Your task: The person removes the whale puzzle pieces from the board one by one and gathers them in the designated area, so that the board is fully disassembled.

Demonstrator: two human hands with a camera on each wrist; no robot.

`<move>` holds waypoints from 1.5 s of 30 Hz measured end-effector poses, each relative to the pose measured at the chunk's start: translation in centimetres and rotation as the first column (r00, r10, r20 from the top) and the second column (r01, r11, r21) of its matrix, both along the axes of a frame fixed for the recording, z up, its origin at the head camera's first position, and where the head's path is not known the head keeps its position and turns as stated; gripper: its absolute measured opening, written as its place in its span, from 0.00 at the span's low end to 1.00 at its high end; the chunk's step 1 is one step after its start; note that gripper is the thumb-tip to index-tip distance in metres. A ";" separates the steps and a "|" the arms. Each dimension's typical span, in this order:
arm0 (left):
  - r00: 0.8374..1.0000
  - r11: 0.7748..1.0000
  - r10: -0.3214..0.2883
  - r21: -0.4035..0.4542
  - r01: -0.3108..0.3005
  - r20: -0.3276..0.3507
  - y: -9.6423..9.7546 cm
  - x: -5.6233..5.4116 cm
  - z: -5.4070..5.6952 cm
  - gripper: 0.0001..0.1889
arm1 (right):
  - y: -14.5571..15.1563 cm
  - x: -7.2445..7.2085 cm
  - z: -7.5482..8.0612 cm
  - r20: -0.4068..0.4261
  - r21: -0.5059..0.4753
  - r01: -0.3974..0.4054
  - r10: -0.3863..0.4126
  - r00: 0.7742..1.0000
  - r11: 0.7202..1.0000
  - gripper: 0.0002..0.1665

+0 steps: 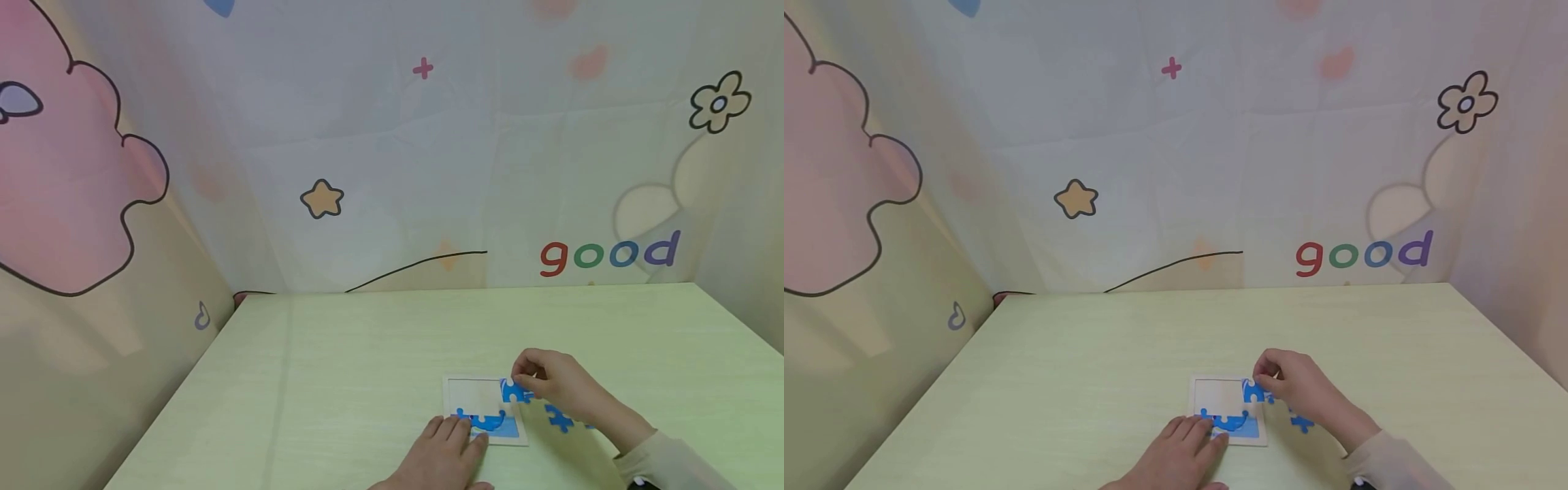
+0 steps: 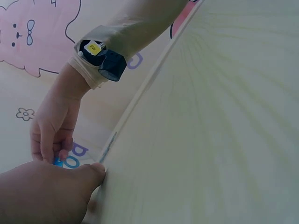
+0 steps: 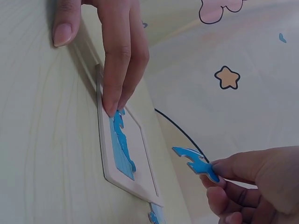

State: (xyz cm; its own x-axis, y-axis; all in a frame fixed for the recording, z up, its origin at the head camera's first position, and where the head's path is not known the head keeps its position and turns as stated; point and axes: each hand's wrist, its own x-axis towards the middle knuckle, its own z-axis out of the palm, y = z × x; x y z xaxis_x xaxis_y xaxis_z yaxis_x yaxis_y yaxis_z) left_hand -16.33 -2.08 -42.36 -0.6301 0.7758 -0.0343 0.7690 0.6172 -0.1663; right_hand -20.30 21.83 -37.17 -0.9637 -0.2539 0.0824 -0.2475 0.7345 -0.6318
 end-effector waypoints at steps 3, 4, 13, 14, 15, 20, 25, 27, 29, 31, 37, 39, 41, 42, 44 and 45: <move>1.000 1.000 0.008 -0.002 -0.008 0.007 0.0 0.0 0.0 0.36 | 0.3 0.1 -0.1 0.000 0.007 0.001 -0.001 1.000 1.000 0.02; 1.000 1.000 0.009 -0.001 -0.009 0.006 0.0 0.0 0.0 0.36 | 0.4 0.1 -0.2 0.000 0.008 0.002 -0.002 1.000 1.000 0.03; 1.000 1.000 -0.002 0.003 0.002 -0.031 -0.1 0.2 -0.1 0.35 | 1.3 0.3 -0.7 -0.023 0.063 0.021 -0.020 1.000 0.998 0.03; 0.999 1.000 -0.001 0.004 0.001 -0.034 -0.1 0.2 -0.1 0.35 | 1.4 0.3 -0.8 -0.020 0.066 0.023 -0.022 1.000 0.998 0.03; 0.999 1.000 -0.001 0.005 0.002 -0.036 0.0 0.2 -0.1 0.35 | 1.4 0.3 -0.8 -0.015 0.068 0.026 -0.025 1.000 0.997 0.03; 0.999 1.000 -0.002 0.015 0.002 -0.043 0.0 0.2 -0.1 0.35 | 1.8 0.3 -1.1 0.025 0.072 0.039 -0.041 0.999 0.997 0.03; 1.000 1.000 0.006 0.012 -0.006 -0.025 0.0 0.2 0.0 0.35 | 2.0 0.3 -1.5 0.077 0.062 0.058 -0.063 0.995 0.996 0.02; 1.000 1.000 0.010 0.009 -0.010 -0.017 0.0 0.2 0.0 0.35 | 2.1 0.4 -1.7 0.096 0.049 0.059 -0.064 0.993 0.997 0.03; 1.000 1.000 0.014 0.005 -0.014 -0.009 0.0 0.2 0.0 0.35 | 2.2 0.3 -1.9 0.107 0.038 0.060 -0.064 0.992 0.997 0.03; 1.000 1.000 0.012 0.004 -0.012 -0.012 0.0 0.2 0.0 0.35 | 2.3 0.4 -2.1 0.109 0.031 0.053 -0.056 0.992 0.998 0.03; 1.000 1.000 0.015 -0.003 -0.015 -0.006 0.1 0.2 0.1 0.35 | 2.4 0.4 -2.8 0.104 0.028 0.051 -0.054 0.993 0.998 0.03; 1.000 1.000 0.016 -0.005 -0.016 -0.008 0.1 0.1 0.0 0.35 | 2.4 0.4 -2.9 0.103 0.030 0.054 -0.057 0.993 0.998 0.03; 1.000 1.000 0.010 -0.001 -0.010 -0.026 0.1 0.1 -0.1 0.35 | 2.3 0.3 -3.1 0.106 0.034 0.060 -0.063 0.992 0.998 0.03; 0.999 1.000 0.007 0.002 -0.007 -0.034 0.0 0.2 -0.1 0.35 | 2.2 0.3 -3.1 0.107 0.036 0.063 -0.066 0.992 0.997 0.03; 0.999 1.000 -0.004 0.012 0.004 -0.051 0.0 0.2 -0.2 0.35 | 2.1 0.2 -3.3 0.106 0.044 0.064 -0.069 0.992 0.997 0.04; 0.999 1.000 -0.006 0.015 0.007 -0.050 -0.1 0.2 -0.2 0.35 | 2.1 0.2 -3.3 0.107 0.047 0.066 -0.070 0.992 0.997 0.04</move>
State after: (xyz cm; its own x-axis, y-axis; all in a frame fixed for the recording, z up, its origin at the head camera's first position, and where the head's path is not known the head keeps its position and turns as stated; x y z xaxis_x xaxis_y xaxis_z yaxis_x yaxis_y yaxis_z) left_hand -16.11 -2.15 -42.56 -0.6257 0.7800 0.0093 0.7639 0.6151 -0.1953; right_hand -20.14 23.88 -40.50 -0.9815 -0.1885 -0.0328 -0.1280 0.7745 -0.6195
